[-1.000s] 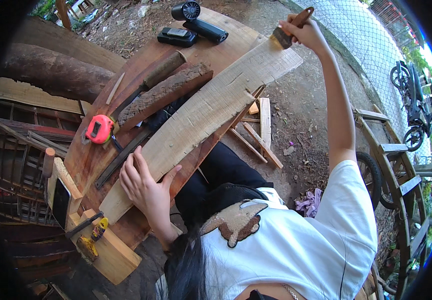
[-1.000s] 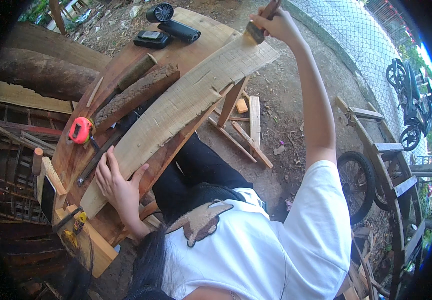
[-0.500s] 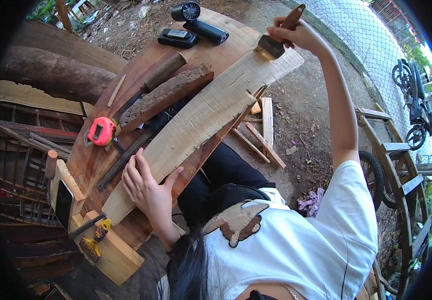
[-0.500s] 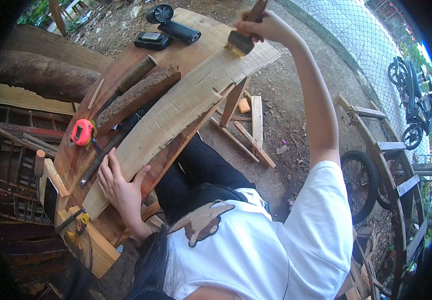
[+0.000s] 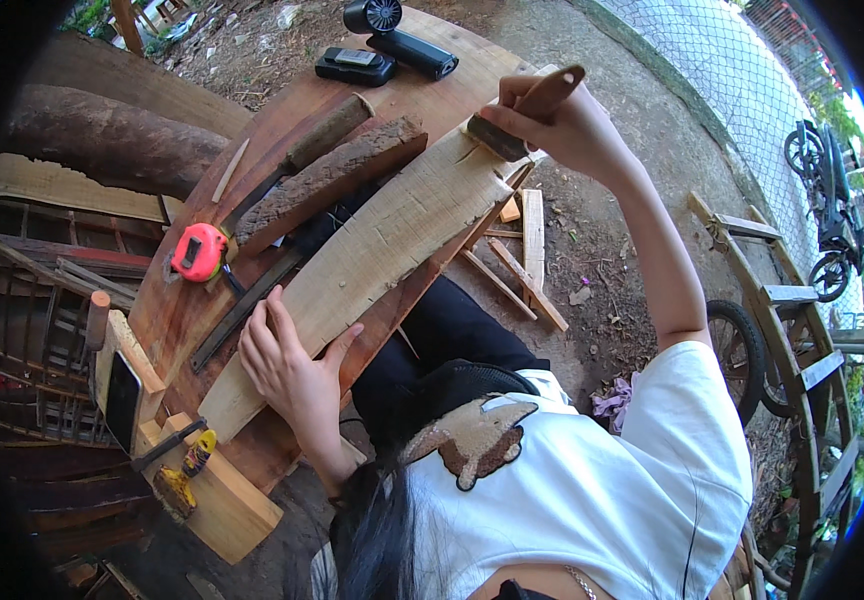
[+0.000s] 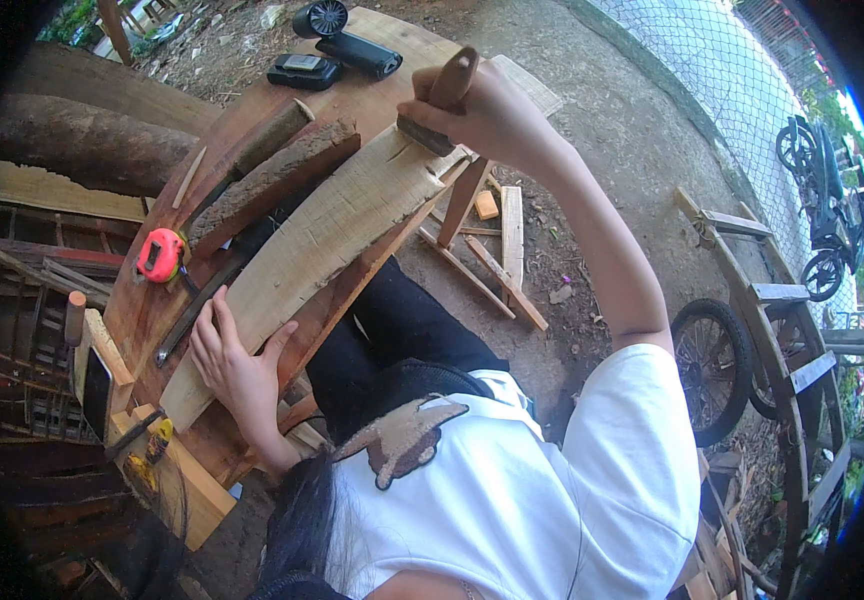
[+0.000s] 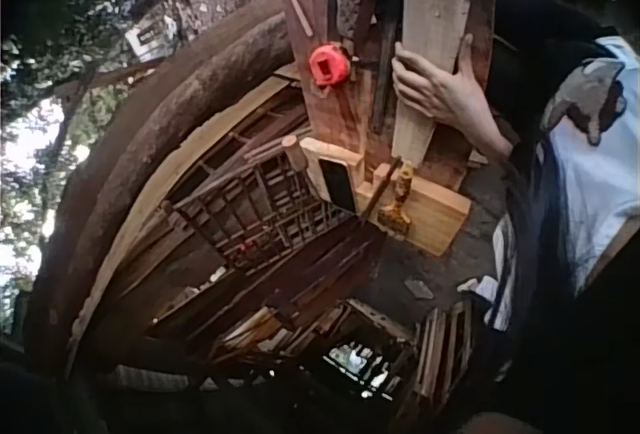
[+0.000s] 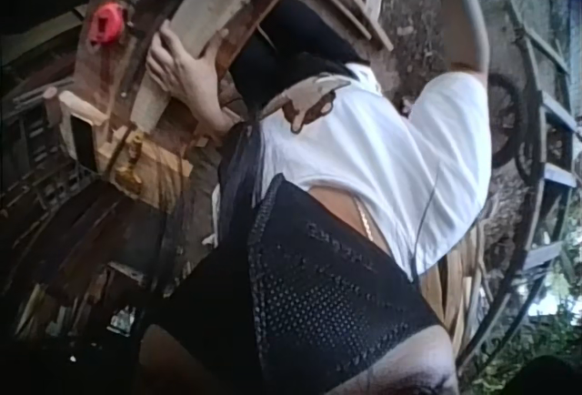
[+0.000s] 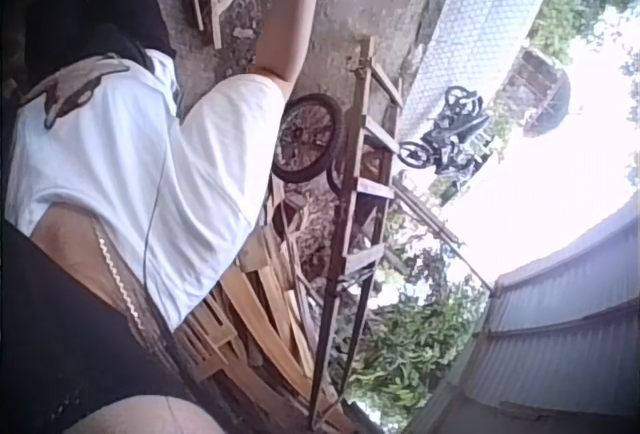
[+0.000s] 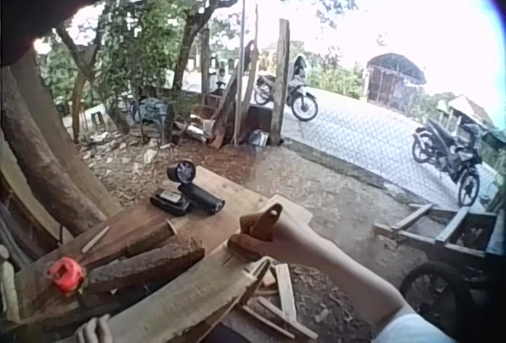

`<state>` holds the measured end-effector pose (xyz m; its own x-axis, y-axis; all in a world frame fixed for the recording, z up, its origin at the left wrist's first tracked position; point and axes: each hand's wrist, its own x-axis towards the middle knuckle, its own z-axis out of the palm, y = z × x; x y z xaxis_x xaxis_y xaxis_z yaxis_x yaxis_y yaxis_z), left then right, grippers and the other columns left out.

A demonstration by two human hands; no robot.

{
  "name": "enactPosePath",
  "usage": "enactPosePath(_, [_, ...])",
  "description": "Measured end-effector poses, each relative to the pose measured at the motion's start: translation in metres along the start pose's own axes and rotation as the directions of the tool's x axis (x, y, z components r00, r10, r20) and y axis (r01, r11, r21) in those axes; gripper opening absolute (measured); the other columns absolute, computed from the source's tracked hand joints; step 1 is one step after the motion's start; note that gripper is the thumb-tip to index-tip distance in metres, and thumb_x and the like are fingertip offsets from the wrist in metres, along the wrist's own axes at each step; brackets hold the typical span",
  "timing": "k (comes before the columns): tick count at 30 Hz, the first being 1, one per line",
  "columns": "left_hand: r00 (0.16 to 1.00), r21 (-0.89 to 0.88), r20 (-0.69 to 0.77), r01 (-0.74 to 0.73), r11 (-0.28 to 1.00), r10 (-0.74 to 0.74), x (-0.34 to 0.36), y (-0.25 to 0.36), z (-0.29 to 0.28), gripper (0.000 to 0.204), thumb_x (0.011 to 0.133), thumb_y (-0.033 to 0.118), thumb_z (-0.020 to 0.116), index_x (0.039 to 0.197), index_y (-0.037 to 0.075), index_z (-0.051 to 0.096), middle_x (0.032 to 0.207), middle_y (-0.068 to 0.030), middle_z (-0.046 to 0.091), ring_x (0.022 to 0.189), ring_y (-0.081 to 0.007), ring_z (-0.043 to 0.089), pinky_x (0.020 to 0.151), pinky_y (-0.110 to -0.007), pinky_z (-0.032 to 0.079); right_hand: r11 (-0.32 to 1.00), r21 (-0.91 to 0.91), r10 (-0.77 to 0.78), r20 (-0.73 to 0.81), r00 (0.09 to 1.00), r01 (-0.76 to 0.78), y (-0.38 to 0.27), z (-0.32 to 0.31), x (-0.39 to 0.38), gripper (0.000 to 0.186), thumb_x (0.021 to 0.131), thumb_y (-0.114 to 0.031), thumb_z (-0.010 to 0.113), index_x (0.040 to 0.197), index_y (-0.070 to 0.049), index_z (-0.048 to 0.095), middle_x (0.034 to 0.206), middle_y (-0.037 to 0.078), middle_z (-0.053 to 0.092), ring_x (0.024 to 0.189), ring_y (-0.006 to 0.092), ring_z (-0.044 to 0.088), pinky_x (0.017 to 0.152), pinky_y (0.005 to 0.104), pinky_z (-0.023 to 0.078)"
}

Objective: Sanding, shaping with a chisel and mallet, and brushing a piece of wood.

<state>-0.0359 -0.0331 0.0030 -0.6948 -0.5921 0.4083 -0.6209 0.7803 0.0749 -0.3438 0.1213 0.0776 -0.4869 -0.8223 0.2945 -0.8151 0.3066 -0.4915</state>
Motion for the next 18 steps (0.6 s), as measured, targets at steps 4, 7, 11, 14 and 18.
enactPosePath(4, [1.000,-0.007,-0.009,-0.011,1.000,0.011,0.000,0.002,0.001,0.088,0.062,0.066,0.066,0.125,0.007,0.050,0.115,-0.0102,0.050,0.106,-0.0297,0.048,0.094,-0.044,0.038,0.971,0.171,0.183,-0.076,0.980,-0.168,0.027,-0.015,-0.006,0.029,0.087,-0.038,0.063,0.081,-0.010,0.064,0.059,0.000,0.056,0.051,0.0060,0.050,0.045,0.0202,0.039])
enactPosePath(7, [1.000,-0.001,-0.018,-0.014,1.000,0.014,0.000,0.000,0.000,0.088,0.063,0.067,0.065,0.125,0.006,0.050,0.115,-0.0102,0.050,0.107,-0.0295,0.048,0.094,-0.044,0.038,0.941,0.053,0.337,-0.223,0.915,-0.334,0.070,-0.036,-0.004,0.030,0.086,-0.036,0.063,0.081,-0.007,0.065,0.061,0.002,0.059,0.052,0.0072,0.053,0.047,0.0215,0.042])
enactPosePath(11, [1.000,0.005,-0.008,-0.011,1.000,0.011,0.000,0.001,0.001,0.088,0.063,0.066,0.065,0.125,0.006,0.050,0.115,-0.0108,0.050,0.107,-0.0300,0.048,0.095,-0.044,0.037,0.971,-0.001,0.229,-0.292,0.929,-0.239,0.058,-0.013,-0.003,0.031,0.087,-0.038,0.061,0.080,-0.007,0.064,0.062,0.005,0.061,0.054,0.0091,0.056,0.049,0.0255,0.045])
enactPosePath(14, [1.000,-0.029,-0.009,0.006,1.000,-0.006,-0.001,-0.002,-0.001,0.088,0.063,0.066,0.066,0.125,0.005,0.049,0.115,-0.0119,0.050,0.108,-0.0310,0.047,0.096,-0.045,0.037,0.990,-0.124,0.047,-0.148,0.988,-0.066,-0.009,0.015,0.006,0.025,0.087,-0.030,0.063,0.081,-0.006,0.063,0.066,0.006,0.062,0.056,0.0127,0.057,0.055,0.0284,0.047])
enactPosePath(18, [1.000,-0.087,0.017,0.014,0.996,-0.012,0.002,-0.001,0.000,0.089,0.063,0.066,0.065,0.127,0.005,0.048,0.116,-0.0139,0.050,0.109,-0.0330,0.047,0.097,-0.046,0.036,0.979,0.161,-0.093,-0.204,0.975,0.127,-0.060,0.058,0.004,0.022,0.085,-0.024,0.064,0.079,-0.003,0.059,0.059,0.010,0.055,0.052,0.0190,0.054,0.052,0.0329,0.042])
